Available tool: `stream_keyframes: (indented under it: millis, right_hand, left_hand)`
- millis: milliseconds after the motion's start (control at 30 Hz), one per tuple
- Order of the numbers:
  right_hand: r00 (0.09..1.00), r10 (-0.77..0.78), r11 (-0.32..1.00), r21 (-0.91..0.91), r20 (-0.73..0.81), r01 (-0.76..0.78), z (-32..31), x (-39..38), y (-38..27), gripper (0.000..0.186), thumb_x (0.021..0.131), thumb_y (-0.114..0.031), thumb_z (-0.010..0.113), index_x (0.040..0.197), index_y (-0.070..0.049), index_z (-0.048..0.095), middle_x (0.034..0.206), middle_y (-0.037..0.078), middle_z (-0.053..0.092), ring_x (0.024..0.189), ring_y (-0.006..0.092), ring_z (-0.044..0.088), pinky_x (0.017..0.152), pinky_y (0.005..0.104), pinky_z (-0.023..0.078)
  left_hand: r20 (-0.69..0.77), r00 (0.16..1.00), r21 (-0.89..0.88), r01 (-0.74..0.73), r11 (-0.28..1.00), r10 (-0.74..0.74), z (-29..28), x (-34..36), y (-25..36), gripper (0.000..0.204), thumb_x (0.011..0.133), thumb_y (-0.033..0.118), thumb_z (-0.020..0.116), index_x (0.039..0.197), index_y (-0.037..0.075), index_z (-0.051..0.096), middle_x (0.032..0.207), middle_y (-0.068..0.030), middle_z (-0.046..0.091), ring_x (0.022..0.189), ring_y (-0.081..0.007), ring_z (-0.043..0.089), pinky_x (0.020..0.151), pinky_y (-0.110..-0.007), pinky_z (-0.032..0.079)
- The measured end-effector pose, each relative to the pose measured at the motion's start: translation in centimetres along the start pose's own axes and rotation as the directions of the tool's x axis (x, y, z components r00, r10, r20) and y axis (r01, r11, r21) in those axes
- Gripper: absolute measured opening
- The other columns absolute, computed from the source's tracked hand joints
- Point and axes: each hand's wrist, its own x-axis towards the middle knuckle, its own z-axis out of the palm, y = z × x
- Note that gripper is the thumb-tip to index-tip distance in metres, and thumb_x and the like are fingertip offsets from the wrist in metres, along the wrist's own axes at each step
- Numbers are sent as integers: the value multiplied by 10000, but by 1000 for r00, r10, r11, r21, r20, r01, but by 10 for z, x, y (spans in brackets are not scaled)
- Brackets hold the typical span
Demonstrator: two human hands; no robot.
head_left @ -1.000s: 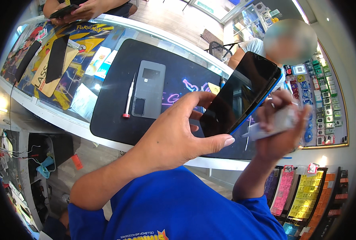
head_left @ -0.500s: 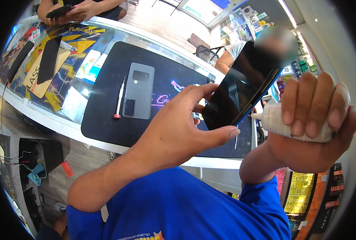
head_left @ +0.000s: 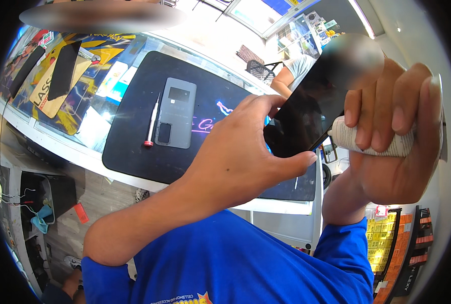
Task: The person processes a transaction by counting cash and writing on a receipt. They then use a soldering iron to work on the back of a smartphone. Finally, they apply a blue protective film to the edges of a different smartphone.
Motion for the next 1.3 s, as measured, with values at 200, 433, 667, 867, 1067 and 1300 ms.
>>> stream_keyframes:
  millis: [200,433,667,867,1067,1300]
  right_hand:
    - [996,-34,994,-106,-77,26,-3,7,-4,364,1181,-216,322,868,-130,487,605,-40,429,527,66,378,592,248,388]
    - [989,-75,988,-143,-127,57,-17,10,-6,343,1159,-187,381,846,-113,498,602,-35,393,532,62,358,572,250,357]
    - [975,-111,985,-150,-194,82,-36,9,-3,323,1145,-183,417,851,-100,522,621,-30,393,537,67,375,579,265,360]
    - [977,-52,999,-14,-209,51,-22,8,-2,326,1145,-196,430,844,-105,517,604,-28,385,515,68,366,573,251,364]
    - [981,-57,996,-74,-183,45,-11,5,-5,340,1146,-193,424,826,-108,505,593,-26,386,508,70,356,570,245,363]
    - [970,-182,972,-177,-160,153,-42,9,-9,287,1141,-154,446,1028,6,655,686,-3,444,586,71,397,592,262,375]
  left_hand:
    - [12,1000,-33,0,999,0,2,5,6,922,816,469,926,1468,-71,560,1361,-207,676,1173,-281,694,906,-392,597]
    - [23,1000,-14,-2,1000,2,4,5,10,884,825,445,925,1457,-67,578,1358,-200,668,1160,-271,695,857,-361,621]
    - [36,999,2,5,1000,-5,5,2,10,870,835,455,916,1454,-59,586,1354,-198,671,1152,-267,695,855,-364,622]
    - [23,1000,22,-7,1000,6,2,1,12,868,832,459,918,1446,-62,593,1327,-197,675,1126,-257,692,847,-355,613]
    - [-12,998,14,-58,998,58,3,0,8,868,832,464,918,1436,-70,599,1312,-204,677,1086,-245,682,859,-361,602]
    - [-3,998,39,-55,998,56,5,-2,11,861,834,462,916,1445,-54,598,1319,-181,683,1095,-248,684,843,-352,605]
